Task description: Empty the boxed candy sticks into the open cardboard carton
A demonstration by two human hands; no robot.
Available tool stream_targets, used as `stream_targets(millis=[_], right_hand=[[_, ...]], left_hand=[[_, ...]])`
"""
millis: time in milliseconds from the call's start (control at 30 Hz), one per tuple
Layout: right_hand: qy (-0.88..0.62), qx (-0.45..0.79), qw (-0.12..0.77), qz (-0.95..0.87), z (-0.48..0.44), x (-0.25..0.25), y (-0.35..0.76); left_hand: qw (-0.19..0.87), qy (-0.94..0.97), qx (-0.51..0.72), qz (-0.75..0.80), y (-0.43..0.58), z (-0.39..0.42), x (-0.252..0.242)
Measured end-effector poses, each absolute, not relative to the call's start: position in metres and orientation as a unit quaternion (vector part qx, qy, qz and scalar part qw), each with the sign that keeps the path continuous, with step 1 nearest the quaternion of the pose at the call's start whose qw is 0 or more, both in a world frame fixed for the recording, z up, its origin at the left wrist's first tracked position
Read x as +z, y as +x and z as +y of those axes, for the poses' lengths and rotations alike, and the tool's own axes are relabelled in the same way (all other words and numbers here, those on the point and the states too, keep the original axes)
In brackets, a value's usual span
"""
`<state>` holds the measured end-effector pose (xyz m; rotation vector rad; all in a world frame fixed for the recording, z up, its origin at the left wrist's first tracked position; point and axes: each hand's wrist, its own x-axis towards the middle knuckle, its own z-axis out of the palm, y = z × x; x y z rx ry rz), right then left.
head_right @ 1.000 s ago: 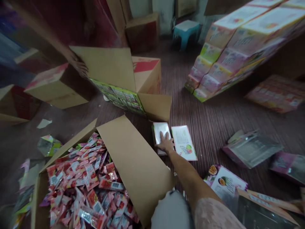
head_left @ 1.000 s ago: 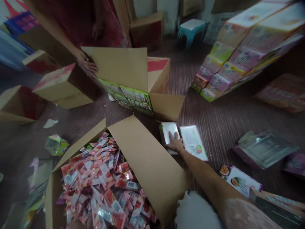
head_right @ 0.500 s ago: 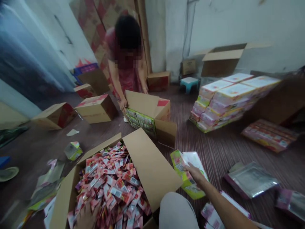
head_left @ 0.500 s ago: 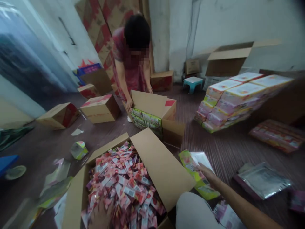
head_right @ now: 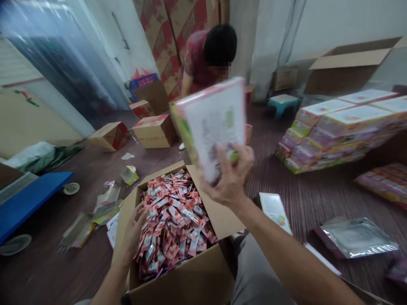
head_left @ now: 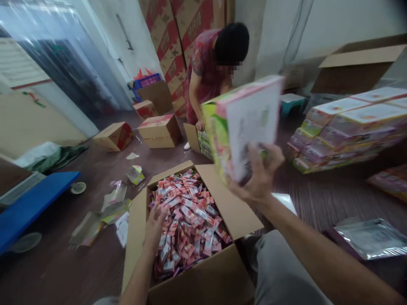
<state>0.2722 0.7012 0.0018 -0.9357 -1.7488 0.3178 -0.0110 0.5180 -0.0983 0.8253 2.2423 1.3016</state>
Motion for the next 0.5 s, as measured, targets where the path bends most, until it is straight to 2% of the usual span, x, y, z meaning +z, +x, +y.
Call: stream_targets(millis=[133,233,367,500], right_hand=[[-0.205,0.476,0.432,-0.738,0.657,-0.028,0.219],[-0.197,0.657,0.293,-0.666,0.634,-0.078,0.188],[-0.199,0.734,0.179,-0.624,0.629,-0.114,0.174],[-0.173,0.758,0.186,-0.601,0.638,-0.109,0.172]], left_hand=[[0.379,0.253,0.622,0.637,0.025,0.535,-0.069],[0.421,0.167,0.661,0.599,0.045,0.538,-0.07],[0.408,0.059,0.691,0.593,0.051,0.529,-0.084],[0.416,0.061,0.692,0.586,0.045,0.528,-0.085]])
